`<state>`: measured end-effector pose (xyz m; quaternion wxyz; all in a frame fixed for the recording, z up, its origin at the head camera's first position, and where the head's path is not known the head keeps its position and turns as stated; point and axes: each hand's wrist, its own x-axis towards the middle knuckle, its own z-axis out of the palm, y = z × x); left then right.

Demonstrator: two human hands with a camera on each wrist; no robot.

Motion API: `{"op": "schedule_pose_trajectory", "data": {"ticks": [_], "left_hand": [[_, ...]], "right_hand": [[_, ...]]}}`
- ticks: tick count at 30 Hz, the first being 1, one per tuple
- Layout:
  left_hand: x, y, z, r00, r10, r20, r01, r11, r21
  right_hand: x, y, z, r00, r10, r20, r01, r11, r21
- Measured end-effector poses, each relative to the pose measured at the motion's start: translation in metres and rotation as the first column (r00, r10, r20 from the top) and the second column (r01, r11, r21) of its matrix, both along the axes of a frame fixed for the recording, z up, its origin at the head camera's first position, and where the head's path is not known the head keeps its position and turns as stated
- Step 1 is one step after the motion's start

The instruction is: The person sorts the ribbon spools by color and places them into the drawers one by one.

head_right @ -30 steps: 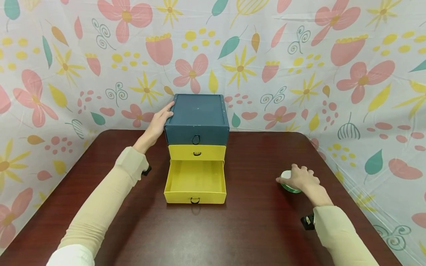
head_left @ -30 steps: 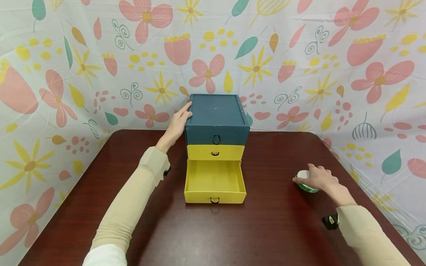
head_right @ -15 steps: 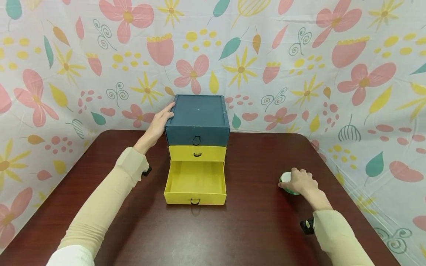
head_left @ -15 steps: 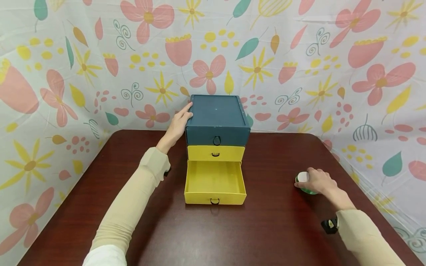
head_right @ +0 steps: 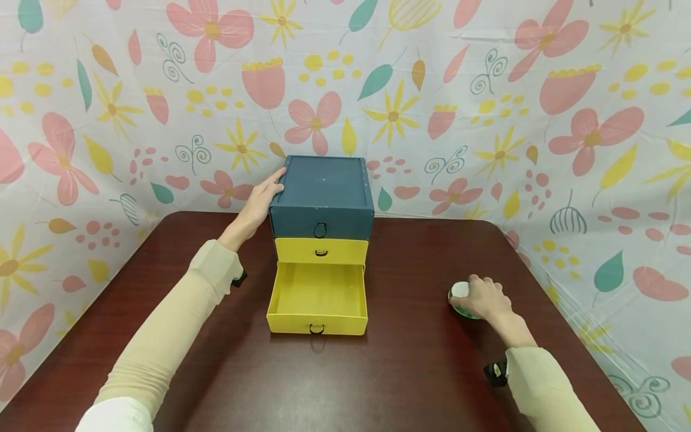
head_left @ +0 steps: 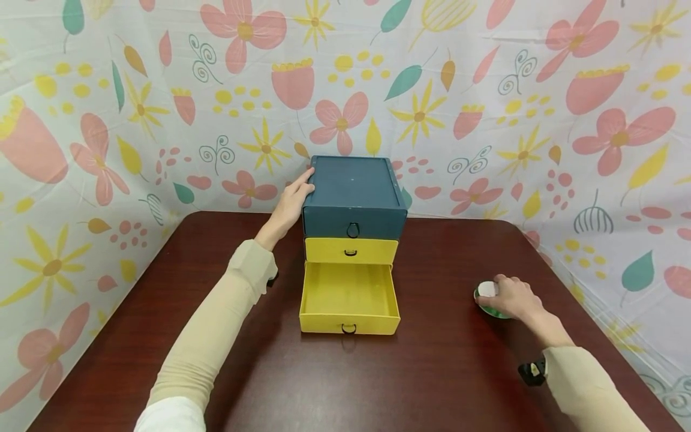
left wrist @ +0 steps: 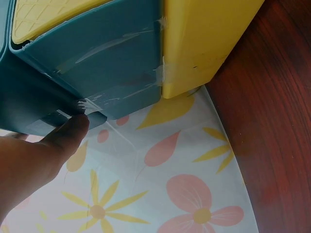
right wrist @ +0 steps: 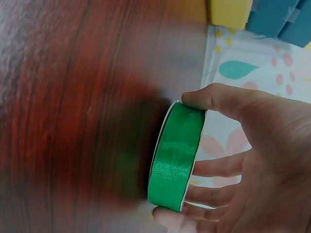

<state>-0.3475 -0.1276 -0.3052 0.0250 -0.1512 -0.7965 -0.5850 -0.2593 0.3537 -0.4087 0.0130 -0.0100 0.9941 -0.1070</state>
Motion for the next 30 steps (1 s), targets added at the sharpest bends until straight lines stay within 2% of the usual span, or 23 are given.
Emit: {"op": "schedule_pose_trajectory", "data": {"ticks": [7, 12, 15, 22, 30], "left_hand": [[-0.003, 0.000, -0.004, 1.000, 0.020, -0.024, -0.020, 1.000, -0.008], [-0.001, 0.000, -0.002, 1.000, -0.001, -0.023, 0.001, 1.000, -0.004], [0.003, 0.000, 0.002, 1.000, -0.016, -0.008, 0.016, 1.000, 0.001], [0.024, 0.003, 0.021, 1.000, -0.019, 0.010, 0.019, 0.999, -0.027], [0.024, 0.003, 0.020, 0.999, -0.038, 0.009, 0.038, 0.999, -0.004]], "right_hand": [[0.002, -0.009, 0.002, 0.999, 0.029, -0.029, -0.029, 0.999, -0.013], [0.004, -0.019, 0.007, 0.998, 0.050, -0.042, -0.051, 0.998, -0.030], [0.006, -0.024, 0.011, 0.998, 0.054, -0.031, -0.055, 0.998, -0.036], [0.007, -0.035, 0.017, 0.997, 0.075, -0.037, -0.077, 0.996, -0.052], [0.006, -0.048, 0.025, 0.989, 0.120, -0.082, -0.125, 0.990, -0.063]]}}
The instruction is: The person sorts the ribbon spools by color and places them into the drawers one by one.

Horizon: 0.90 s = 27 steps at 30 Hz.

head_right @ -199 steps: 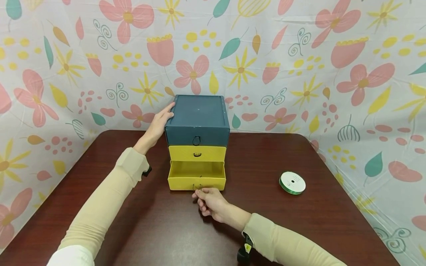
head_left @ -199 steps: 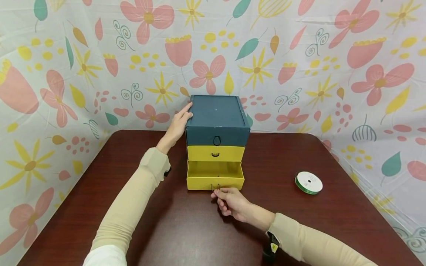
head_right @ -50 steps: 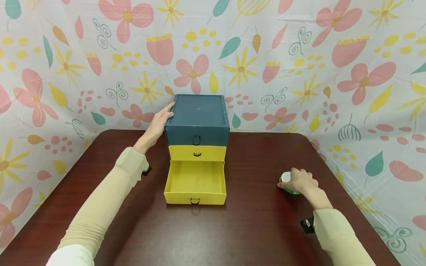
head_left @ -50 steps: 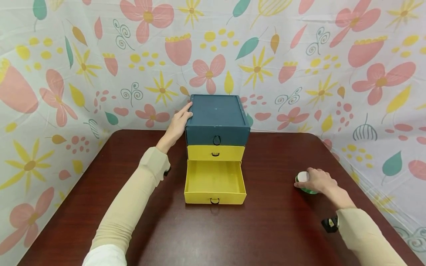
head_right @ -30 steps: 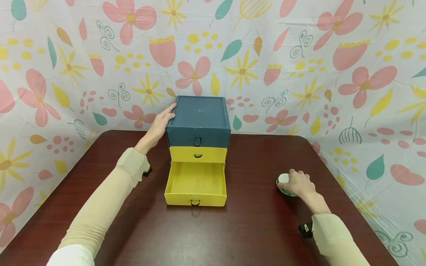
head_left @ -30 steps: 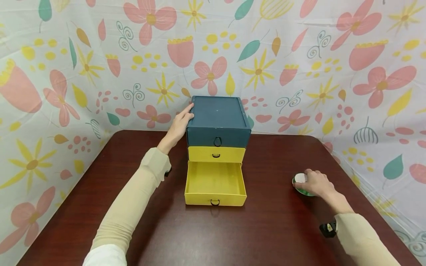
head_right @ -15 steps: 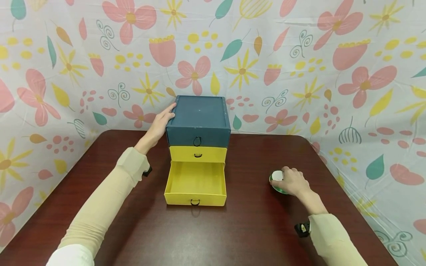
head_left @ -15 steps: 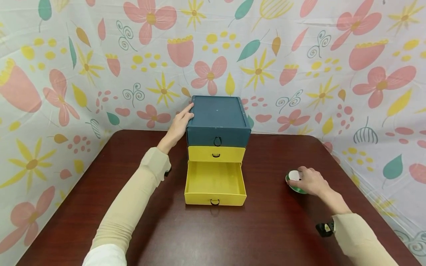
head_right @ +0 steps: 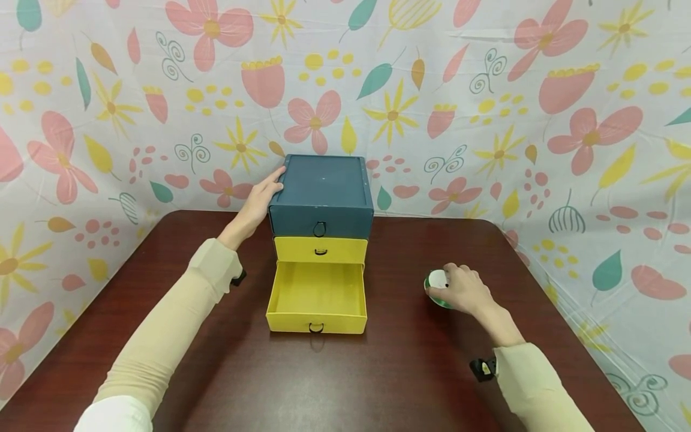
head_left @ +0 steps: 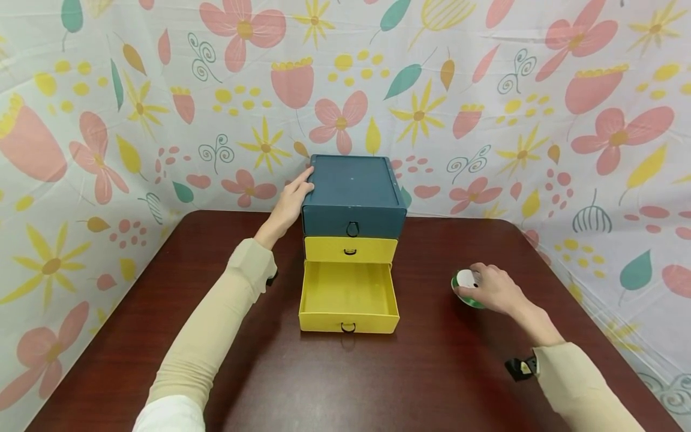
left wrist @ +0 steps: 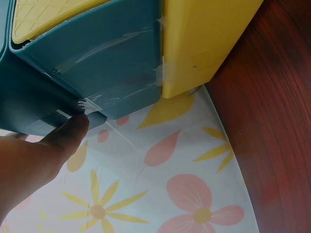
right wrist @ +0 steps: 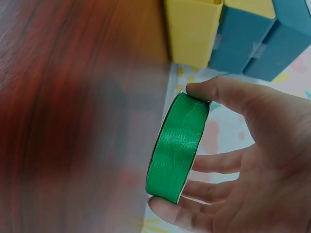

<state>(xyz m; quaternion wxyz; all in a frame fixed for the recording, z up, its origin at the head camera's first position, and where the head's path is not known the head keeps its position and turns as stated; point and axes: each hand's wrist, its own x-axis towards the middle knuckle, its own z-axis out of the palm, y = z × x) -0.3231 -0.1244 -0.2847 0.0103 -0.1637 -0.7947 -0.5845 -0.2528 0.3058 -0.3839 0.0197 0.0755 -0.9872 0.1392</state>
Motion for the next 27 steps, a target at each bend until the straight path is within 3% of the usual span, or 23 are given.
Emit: {"op": "schedule_pose_trajectory", "data": {"ticks": [5, 12, 16, 23, 27], "left_hand": [[-0.001, -0.001, 0.000, 1.000, 0.000, 0.004, 0.000, 1.000, -0.007], [-0.022, -0.003, -0.018, 1.000, 0.014, -0.007, -0.014, 1.000, 0.009], [-0.027, -0.003, -0.023, 0.999, 0.033, -0.018, -0.033, 0.999, 0.007], [-0.028, -0.003, -0.020, 0.999, 0.037, 0.002, -0.037, 0.999, 0.012], [-0.018, -0.003, -0.010, 0.999, 0.030, 0.018, -0.030, 1.000, 0.004]], "right_hand": [[0.000, -0.015, 0.007, 0.999, 0.029, -0.019, -0.030, 0.999, -0.015], [0.002, -0.035, 0.020, 0.999, 0.051, -0.016, -0.051, 0.998, -0.035], [0.002, -0.044, 0.026, 0.998, 0.062, -0.013, -0.062, 0.997, -0.039], [0.003, -0.058, 0.033, 0.996, 0.091, -0.017, -0.092, 0.995, -0.047], [0.005, -0.066, 0.036, 0.994, 0.108, -0.015, -0.109, 0.993, -0.053]]}}
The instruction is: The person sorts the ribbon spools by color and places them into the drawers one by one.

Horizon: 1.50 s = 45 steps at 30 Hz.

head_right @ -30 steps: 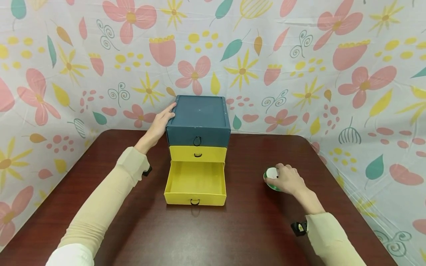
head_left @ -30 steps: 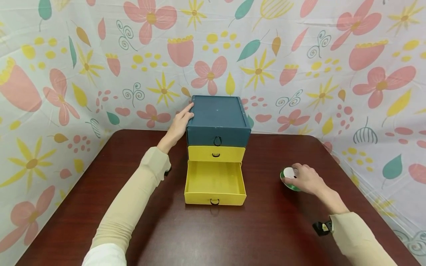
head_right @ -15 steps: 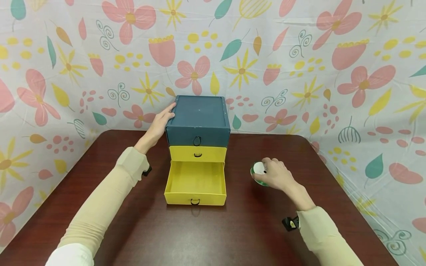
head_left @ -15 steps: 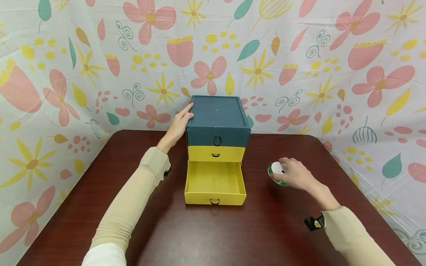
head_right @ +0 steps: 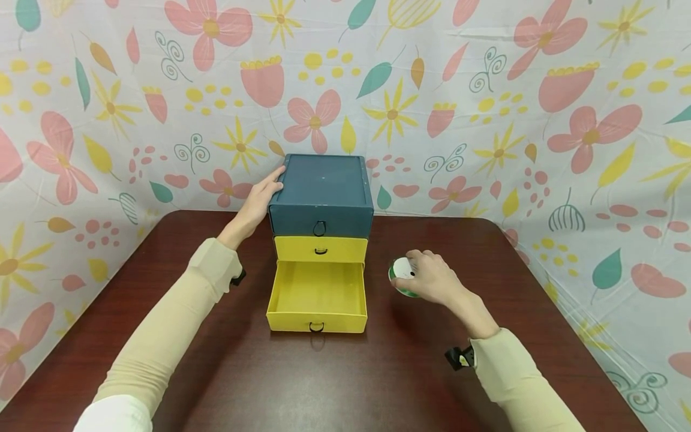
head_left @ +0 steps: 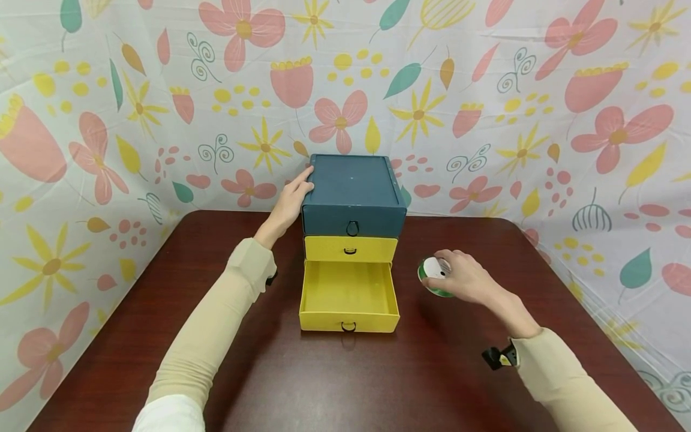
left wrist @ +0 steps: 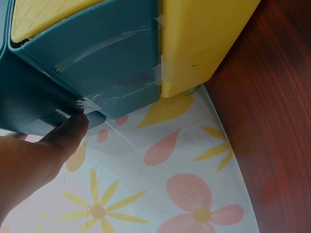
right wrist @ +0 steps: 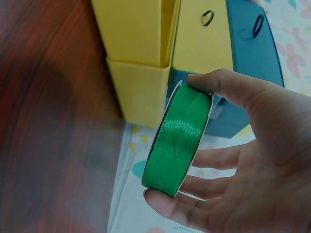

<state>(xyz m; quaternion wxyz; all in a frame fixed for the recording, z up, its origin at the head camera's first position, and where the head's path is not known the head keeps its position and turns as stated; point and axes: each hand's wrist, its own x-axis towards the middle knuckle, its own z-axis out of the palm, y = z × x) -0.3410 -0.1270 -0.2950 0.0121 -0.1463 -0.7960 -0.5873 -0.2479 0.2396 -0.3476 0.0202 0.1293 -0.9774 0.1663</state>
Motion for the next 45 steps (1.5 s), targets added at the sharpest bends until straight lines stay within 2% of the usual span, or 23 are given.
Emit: {"op": "schedule_pose_trajectory", "data": {"ticks": [4, 7, 19, 27, 31, 35, 38, 42, 45], "left_hand": [[0.014, 0.002, 0.010, 1.000, -0.002, -0.001, 0.002, 1.000, -0.020], [0.018, 0.002, 0.013, 1.000, -0.002, -0.003, 0.002, 1.000, -0.025], [0.017, 0.002, 0.013, 1.000, -0.003, -0.004, 0.003, 1.000, -0.027], [0.018, 0.003, 0.013, 1.000, -0.008, -0.002, 0.008, 1.000, -0.031], [0.012, 0.002, 0.009, 1.000, -0.009, 0.004, 0.009, 1.000, -0.009], [-0.003, 0.001, -0.007, 1.000, 0.008, -0.024, -0.008, 1.000, 0.004], [-0.011, 0.000, -0.015, 0.999, 0.021, -0.045, -0.021, 1.000, 0.000], [-0.011, 0.000, -0.014, 0.999, 0.020, -0.035, -0.020, 1.000, -0.008], [-0.006, 0.000, -0.008, 1.000, 0.009, -0.017, -0.009, 1.000, -0.004]], "right_hand": [[0.001, -0.008, 0.003, 1.000, 0.012, 0.001, -0.012, 1.000, -0.008], [0.001, -0.013, 0.004, 1.000, 0.023, -0.002, -0.023, 1.000, -0.011], [0.003, -0.038, 0.007, 0.996, 0.086, -0.018, -0.086, 0.996, -0.019], [0.003, -0.059, 0.006, 0.993, 0.121, -0.001, -0.121, 0.992, -0.029], [0.004, -0.070, 0.006, 0.991, 0.132, 0.015, -0.132, 0.991, -0.023], [0.005, -0.079, 0.004, 0.989, 0.146, 0.031, -0.145, 0.989, -0.026], [0.005, -0.085, 0.001, 0.988, 0.152, 0.034, -0.151, 0.988, -0.020], [0.006, -0.092, -0.002, 0.988, 0.155, 0.027, -0.155, 0.988, -0.013], [0.006, -0.097, -0.003, 0.987, 0.160, 0.020, -0.159, 0.987, -0.015]]}}
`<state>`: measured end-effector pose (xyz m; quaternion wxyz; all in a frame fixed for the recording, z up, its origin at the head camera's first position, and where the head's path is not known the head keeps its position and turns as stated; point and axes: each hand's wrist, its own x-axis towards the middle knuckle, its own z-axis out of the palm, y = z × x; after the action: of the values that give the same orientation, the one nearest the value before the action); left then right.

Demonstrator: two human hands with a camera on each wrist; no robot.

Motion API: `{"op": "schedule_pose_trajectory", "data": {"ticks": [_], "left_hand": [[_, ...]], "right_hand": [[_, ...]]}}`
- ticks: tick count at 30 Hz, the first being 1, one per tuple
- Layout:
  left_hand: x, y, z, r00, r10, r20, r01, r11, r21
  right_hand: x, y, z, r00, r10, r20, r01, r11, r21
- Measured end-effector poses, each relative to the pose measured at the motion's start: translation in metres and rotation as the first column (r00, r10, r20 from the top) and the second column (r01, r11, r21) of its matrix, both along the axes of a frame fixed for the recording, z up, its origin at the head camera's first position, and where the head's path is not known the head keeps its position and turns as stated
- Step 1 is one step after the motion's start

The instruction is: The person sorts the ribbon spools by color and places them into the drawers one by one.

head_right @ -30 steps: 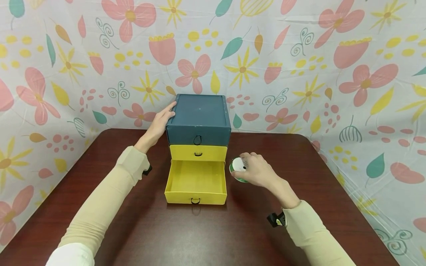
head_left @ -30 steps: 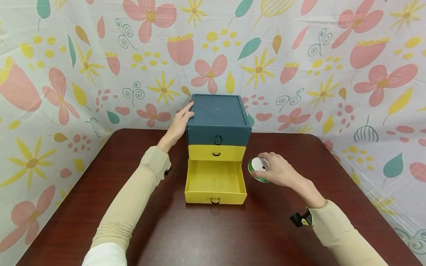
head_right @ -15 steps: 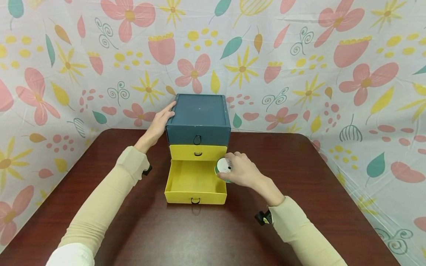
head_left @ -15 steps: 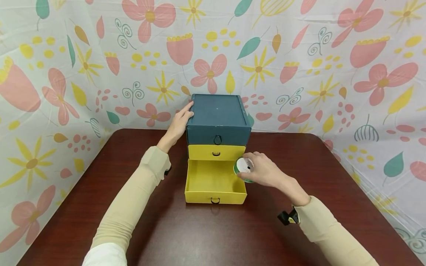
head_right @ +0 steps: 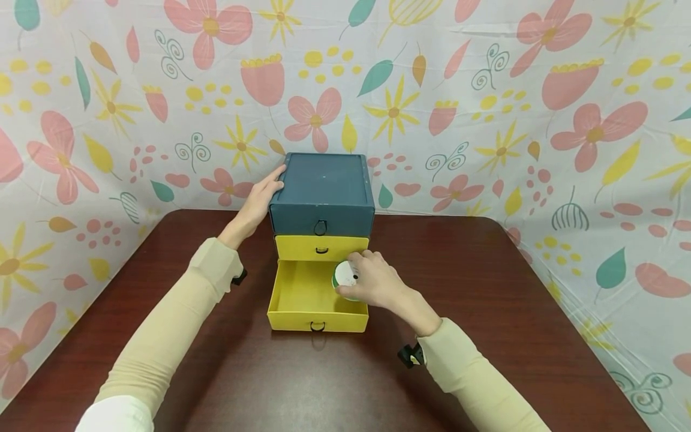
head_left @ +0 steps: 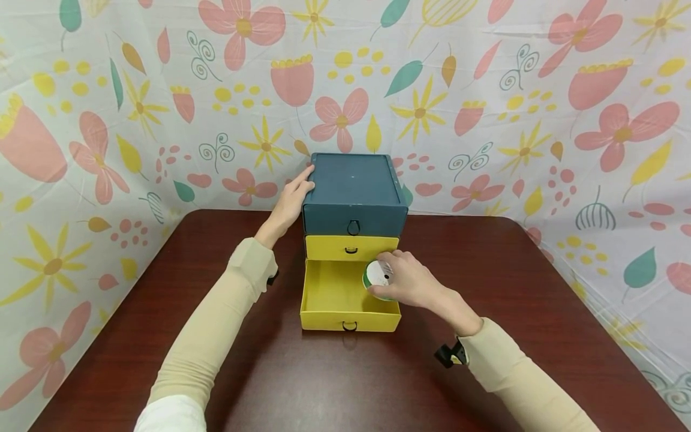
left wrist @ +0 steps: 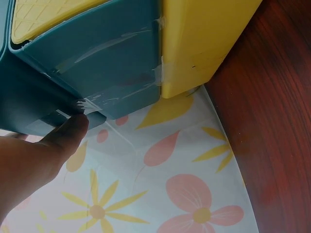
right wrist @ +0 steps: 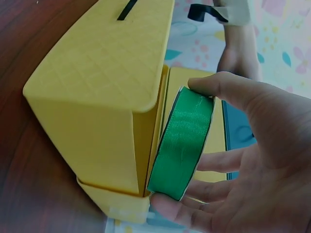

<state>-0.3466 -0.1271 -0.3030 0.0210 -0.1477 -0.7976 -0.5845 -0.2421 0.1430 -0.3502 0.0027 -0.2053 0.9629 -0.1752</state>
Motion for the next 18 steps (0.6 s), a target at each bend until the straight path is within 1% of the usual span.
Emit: {"op": "schedule_pose_trajectory", "data": {"ticks": [5, 7, 9, 12, 16, 18], "left_hand": [[0.016, 0.002, 0.015, 1.000, -0.006, 0.018, 0.007, 1.000, -0.006], [0.020, 0.002, 0.018, 1.000, -0.002, 0.017, 0.002, 1.000, -0.019], [0.020, 0.003, 0.018, 1.000, 0.002, 0.013, -0.002, 1.000, -0.029], [0.012, 0.002, 0.012, 1.000, 0.001, 0.012, -0.001, 1.000, -0.014], [-0.001, 0.000, 0.000, 1.000, 0.006, -0.008, -0.006, 1.000, -0.008], [-0.004, 0.000, -0.004, 1.000, 0.006, -0.027, -0.007, 1.000, -0.013]], "right_hand": [[0.001, -0.009, -0.004, 1.000, 0.005, -0.013, -0.005, 1.000, 0.005], [0.000, -0.012, -0.006, 1.000, 0.005, -0.022, -0.005, 1.000, 0.010], [0.000, -0.016, -0.009, 1.000, 0.006, -0.031, -0.005, 1.000, 0.014], [-0.001, -0.021, -0.013, 0.999, 0.006, -0.044, -0.005, 1.000, 0.025], [-0.001, -0.027, -0.017, 0.999, 0.000, -0.049, 0.002, 0.999, 0.038], [-0.002, -0.029, -0.018, 0.999, -0.002, -0.051, 0.004, 0.999, 0.041]]}}
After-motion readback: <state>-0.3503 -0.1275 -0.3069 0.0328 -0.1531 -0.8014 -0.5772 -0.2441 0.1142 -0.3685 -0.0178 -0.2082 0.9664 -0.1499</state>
